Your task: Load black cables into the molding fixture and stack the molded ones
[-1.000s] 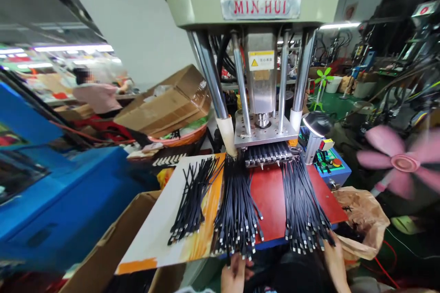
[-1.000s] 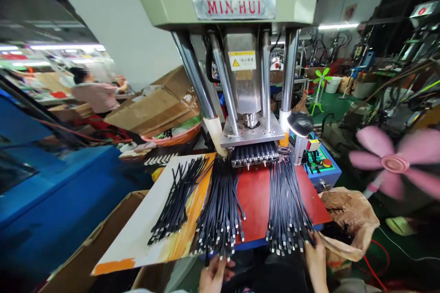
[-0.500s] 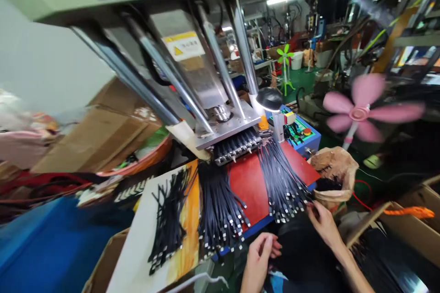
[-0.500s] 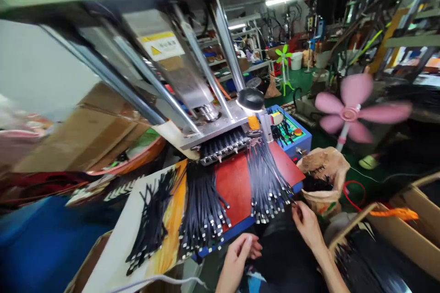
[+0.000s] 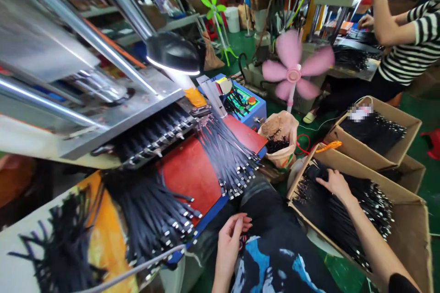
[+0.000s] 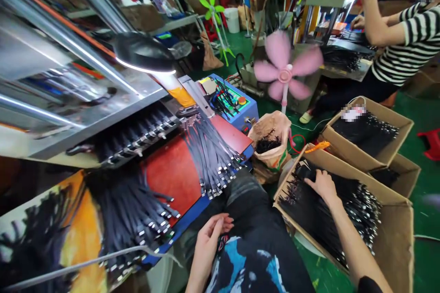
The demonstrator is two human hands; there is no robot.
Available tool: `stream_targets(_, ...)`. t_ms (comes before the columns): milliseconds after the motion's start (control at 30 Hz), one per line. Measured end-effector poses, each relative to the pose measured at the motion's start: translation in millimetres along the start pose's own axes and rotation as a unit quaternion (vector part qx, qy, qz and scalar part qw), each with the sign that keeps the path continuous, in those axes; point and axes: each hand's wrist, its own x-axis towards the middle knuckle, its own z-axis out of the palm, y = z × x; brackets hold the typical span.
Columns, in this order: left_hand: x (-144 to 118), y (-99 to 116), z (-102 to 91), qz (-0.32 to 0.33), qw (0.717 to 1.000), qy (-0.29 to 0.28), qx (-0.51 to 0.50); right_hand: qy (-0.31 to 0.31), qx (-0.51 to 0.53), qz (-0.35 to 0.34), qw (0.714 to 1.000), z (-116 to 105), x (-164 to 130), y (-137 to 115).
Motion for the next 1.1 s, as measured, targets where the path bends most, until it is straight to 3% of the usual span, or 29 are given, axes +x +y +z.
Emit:
stream_targets(133,1,-1,-2.6,-0.002,1.000,-0.019,0.013,-0.042,-0.113,0.012,0.993,27,-5,8)
stream_targets(267,1,-6,-7.7,-0.012,1.000,-0.010,0.014,-0.068,-0.169,-0.004,0.983,39,0,11)
stream_targets(467,-4,-3,-2.2,-0.024,1.000,-0.001,0.013,-0.073,-0.203,-0.008,0.976,44,7,16)
stream_targets(733,-3,-1,6.8,-0.052,0.998,-0.015,0.015,-0.044,-0.211,-0.024,0.976,46,-10,16)
stream_targets(1100,-4,-5,6.4,-0.041,0.999,-0.014,0.018,-0.022,-0.218,-0.039,0.975,45,-17,19)
